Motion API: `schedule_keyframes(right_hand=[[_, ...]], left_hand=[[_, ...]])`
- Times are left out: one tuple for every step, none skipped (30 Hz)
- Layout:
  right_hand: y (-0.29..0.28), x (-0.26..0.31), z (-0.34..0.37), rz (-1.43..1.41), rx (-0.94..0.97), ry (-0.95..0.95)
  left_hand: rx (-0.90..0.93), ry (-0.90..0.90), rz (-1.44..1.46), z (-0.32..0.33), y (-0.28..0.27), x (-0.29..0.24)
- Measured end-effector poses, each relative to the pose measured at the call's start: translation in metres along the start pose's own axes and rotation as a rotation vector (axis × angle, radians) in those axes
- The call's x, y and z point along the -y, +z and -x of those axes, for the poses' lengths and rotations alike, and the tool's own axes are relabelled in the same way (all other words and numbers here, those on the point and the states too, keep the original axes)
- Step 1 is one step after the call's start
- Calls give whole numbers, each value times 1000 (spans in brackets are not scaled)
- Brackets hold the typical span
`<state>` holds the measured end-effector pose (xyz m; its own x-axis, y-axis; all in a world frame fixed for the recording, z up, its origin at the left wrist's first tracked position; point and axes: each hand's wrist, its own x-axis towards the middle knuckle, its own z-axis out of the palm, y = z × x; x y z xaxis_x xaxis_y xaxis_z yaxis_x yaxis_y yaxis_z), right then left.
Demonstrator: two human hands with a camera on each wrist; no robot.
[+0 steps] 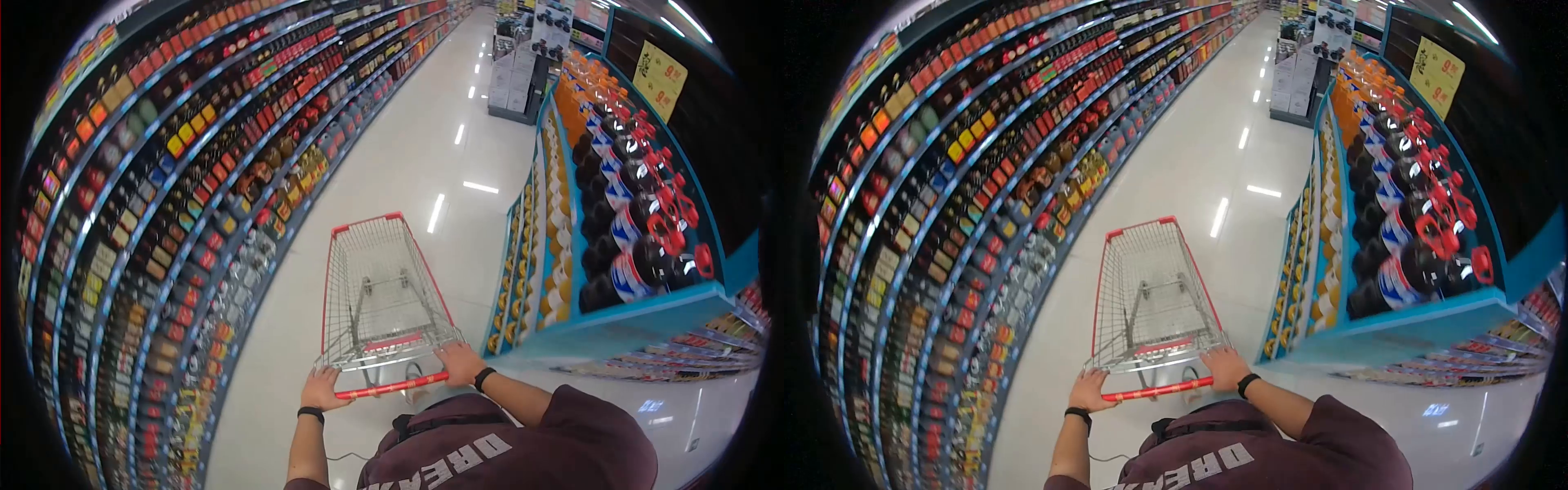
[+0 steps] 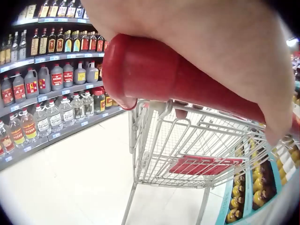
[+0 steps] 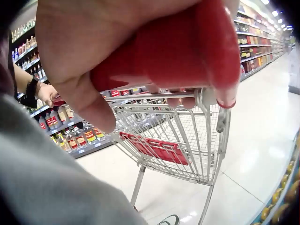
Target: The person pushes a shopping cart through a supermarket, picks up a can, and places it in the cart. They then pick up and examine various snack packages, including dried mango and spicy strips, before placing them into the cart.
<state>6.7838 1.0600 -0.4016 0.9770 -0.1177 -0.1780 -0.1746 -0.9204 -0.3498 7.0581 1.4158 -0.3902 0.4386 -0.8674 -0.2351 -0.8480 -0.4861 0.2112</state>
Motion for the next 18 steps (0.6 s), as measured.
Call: schedule_keyframes(right_hand=[[-13, -6, -25, -20, 43, 5], [-18, -12, -49, -20, 23, 18], [-20, -20, -76, -6, 5, 5], [-16, -29, -102, 6, 3, -17], [-15, -39, -130, 0, -19, -4], [-19, -53, -159, 7, -20, 8], [-22, -64, -187, -6, -8, 10], [-26, -72, -210, -22, 13, 15], [-34, -80, -235, -24, 19, 36], [-43, -89, -258, -16, 25, 49], [-46, -99, -282, -15, 1, 46], [-51, -110, -309, -12, -30, 51], [-54, -122, -336, -10, -26, 62], [-58, -133, -362, -40, -33, 94], [-62, -143, -389, -71, -42, 128], [-69, -155, -414, -72, -43, 150], [-75, -167, -439, -76, -60, 151], [-77, -179, -467, -83, -75, 142]], left_hand=[[35, 10, -17, -27, -10, 18], [29, 28, -30, -49, -17, 34], [32, 42, -26, -73, -27, 53], [43, 43, -11, -95, -27, 71], [61, 55, -20, -123, -30, 91], [59, 68, -15, -152, -37, 107], [65, 51, -24, -180, -44, 124], [79, 35, -26, -203, -49, 137], [74, 52, -34, -229, -56, 151], [74, 63, -23, -257, -63, 165], [97, 67, -41, -280, -69, 179], [116, 82, -64, -310, -75, 196], [119, 102, -46, -340, -81, 212], [129, 113, -40, -369, -86, 229], [118, 127, -40, -400, -92, 246], [103, 146, -42, -433, -98, 261], [107, 160, -53, -466, -104, 277], [113, 175, -53, -497, -105, 292]])
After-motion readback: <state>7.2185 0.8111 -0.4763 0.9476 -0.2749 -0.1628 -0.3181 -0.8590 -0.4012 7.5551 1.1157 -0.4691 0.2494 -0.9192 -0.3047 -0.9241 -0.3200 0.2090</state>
